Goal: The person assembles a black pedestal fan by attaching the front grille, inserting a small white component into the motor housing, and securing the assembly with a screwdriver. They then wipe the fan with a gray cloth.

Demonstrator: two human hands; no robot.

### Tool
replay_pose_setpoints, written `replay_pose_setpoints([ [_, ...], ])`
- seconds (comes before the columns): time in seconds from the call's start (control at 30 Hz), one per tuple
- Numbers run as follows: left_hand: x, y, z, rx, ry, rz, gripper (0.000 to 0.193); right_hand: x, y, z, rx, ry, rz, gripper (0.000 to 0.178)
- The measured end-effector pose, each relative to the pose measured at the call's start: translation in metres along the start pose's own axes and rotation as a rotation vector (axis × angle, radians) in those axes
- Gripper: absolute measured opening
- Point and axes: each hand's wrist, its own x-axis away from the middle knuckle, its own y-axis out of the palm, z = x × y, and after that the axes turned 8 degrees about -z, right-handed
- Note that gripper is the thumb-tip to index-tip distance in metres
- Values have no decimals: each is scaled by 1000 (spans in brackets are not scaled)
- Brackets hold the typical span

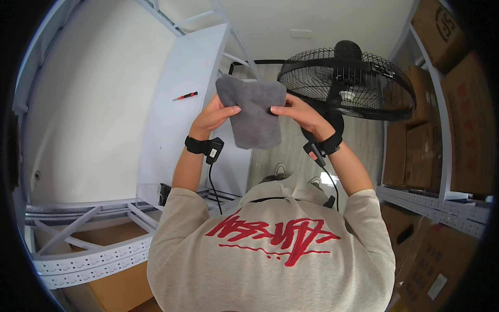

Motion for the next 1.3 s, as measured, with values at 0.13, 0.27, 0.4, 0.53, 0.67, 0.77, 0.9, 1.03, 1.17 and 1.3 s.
replay_pose_setpoints([
  [0.13, -4, -8, -11, 84, 18, -27, 74, 4, 3, -11, 63, -78, 112, 67],
  [0.27, -5, -14, -18, 122, 24, -63, 76, 8, -9, -5, 67, -85, 94, 60],
  [0.4, -2, -12, -18, 197, 35, -78, 73, 7, -2, -7, 49, -201, 229, 49],
  [0.53, 1, -14, -18, 260, 46, -63, 66, 11, -21, 2, 231, 39, 162, 51],
  [0.67, 2, -12, -16, 220, -3, -8, 60, 10, -6, -6, 189, 72, 92, 52],
  [0.77, 3, -11, -15, 235, -30, -50, 59, 8, -1, -16, 134, 26, 65, 52],
  [0.9, 5, -10, -16, 312, -36, -57, 62, 6, -5, -20, 110, -11, 44, 51],
  [1.03, 9, -16, -20, 305, -35, -49, 64, 7, -9, -18, 86, -102, -2, 49],
  [1.17, 6, -23, -26, 332, -47, -105, 63, -1, 4, -16, -7, -43, -31, 49],
  [1.3, -1, -11, -17, 255, -37, -62, 57, 0, 12, -17, 34, -70, 25, 50],
])
